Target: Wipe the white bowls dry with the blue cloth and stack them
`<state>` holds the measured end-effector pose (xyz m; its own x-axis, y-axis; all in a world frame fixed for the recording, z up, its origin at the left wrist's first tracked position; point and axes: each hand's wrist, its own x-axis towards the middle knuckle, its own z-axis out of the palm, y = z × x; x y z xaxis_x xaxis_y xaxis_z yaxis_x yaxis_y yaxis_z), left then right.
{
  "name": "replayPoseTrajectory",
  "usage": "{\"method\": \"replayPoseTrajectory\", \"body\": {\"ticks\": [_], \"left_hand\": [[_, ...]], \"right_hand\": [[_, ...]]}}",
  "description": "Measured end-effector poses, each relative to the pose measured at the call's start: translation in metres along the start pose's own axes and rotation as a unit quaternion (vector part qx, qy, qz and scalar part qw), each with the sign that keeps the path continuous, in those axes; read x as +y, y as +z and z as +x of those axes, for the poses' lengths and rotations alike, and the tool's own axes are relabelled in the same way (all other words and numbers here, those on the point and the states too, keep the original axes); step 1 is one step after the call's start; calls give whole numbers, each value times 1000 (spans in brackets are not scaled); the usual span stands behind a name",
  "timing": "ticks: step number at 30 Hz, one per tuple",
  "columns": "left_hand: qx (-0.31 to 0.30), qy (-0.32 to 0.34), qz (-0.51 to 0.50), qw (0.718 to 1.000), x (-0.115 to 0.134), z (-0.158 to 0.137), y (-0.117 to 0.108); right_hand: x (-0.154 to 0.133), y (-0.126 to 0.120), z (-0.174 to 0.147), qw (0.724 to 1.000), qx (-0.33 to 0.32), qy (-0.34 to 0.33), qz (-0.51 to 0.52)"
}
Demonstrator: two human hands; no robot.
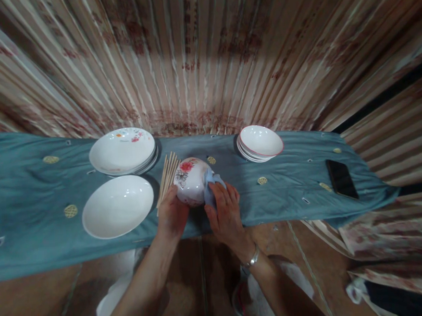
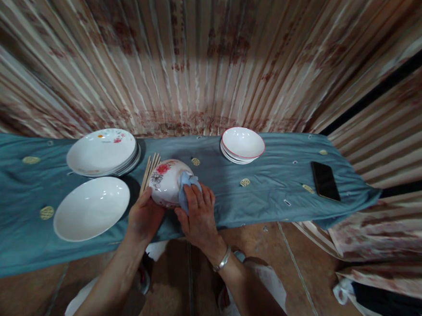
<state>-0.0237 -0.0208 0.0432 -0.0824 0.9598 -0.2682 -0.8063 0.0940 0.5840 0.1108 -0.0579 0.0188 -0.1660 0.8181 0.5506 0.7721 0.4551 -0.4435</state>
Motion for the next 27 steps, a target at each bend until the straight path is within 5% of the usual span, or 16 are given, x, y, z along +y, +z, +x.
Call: {"method": "replayPoseTrajectory", "body": {"ticks": [27], "left_hand": [[-17,-12,30,999,-1,0,-6]], "right_hand": [[-4,4,4,999,-25,-29,0]]}}
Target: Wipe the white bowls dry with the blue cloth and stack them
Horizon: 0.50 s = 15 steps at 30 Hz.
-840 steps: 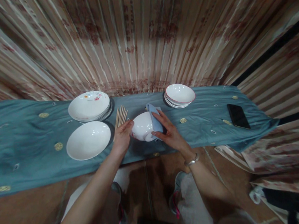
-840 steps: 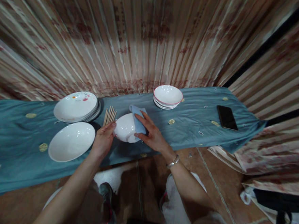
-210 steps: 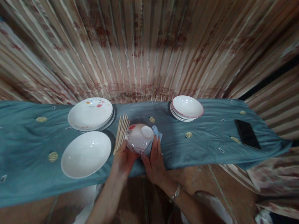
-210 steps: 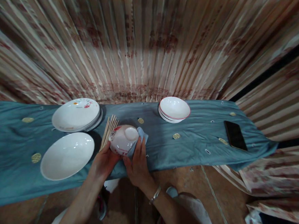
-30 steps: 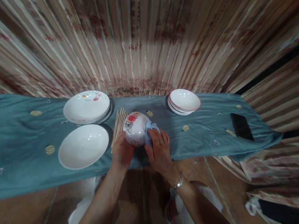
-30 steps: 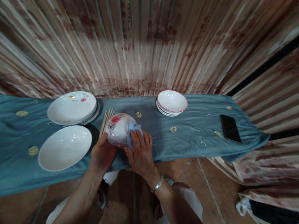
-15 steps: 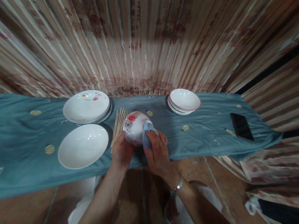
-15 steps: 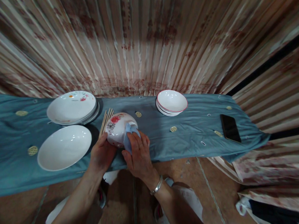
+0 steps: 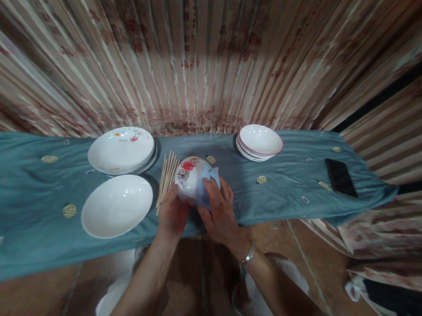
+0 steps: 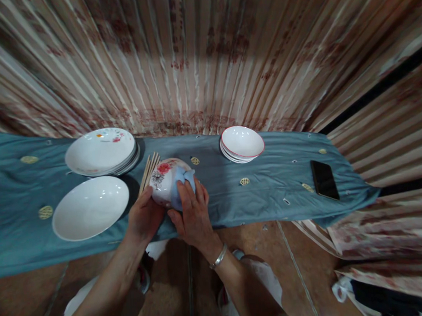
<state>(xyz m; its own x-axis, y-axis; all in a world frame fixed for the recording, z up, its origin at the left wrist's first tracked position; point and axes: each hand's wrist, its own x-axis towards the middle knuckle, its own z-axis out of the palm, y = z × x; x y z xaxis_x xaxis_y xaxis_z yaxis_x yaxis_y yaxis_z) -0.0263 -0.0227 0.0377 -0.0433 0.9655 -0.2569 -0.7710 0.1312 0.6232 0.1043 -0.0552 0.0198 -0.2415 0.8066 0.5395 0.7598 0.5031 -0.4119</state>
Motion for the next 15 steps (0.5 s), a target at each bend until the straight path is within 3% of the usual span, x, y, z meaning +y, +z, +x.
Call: {"method": "replayPoseTrajectory", "body": {"ticks": [15], "left_hand": [[8,7,-14,1000,-2,-1,5]], "right_hand": [[8,4,4,996,-11,43,-74]]}}
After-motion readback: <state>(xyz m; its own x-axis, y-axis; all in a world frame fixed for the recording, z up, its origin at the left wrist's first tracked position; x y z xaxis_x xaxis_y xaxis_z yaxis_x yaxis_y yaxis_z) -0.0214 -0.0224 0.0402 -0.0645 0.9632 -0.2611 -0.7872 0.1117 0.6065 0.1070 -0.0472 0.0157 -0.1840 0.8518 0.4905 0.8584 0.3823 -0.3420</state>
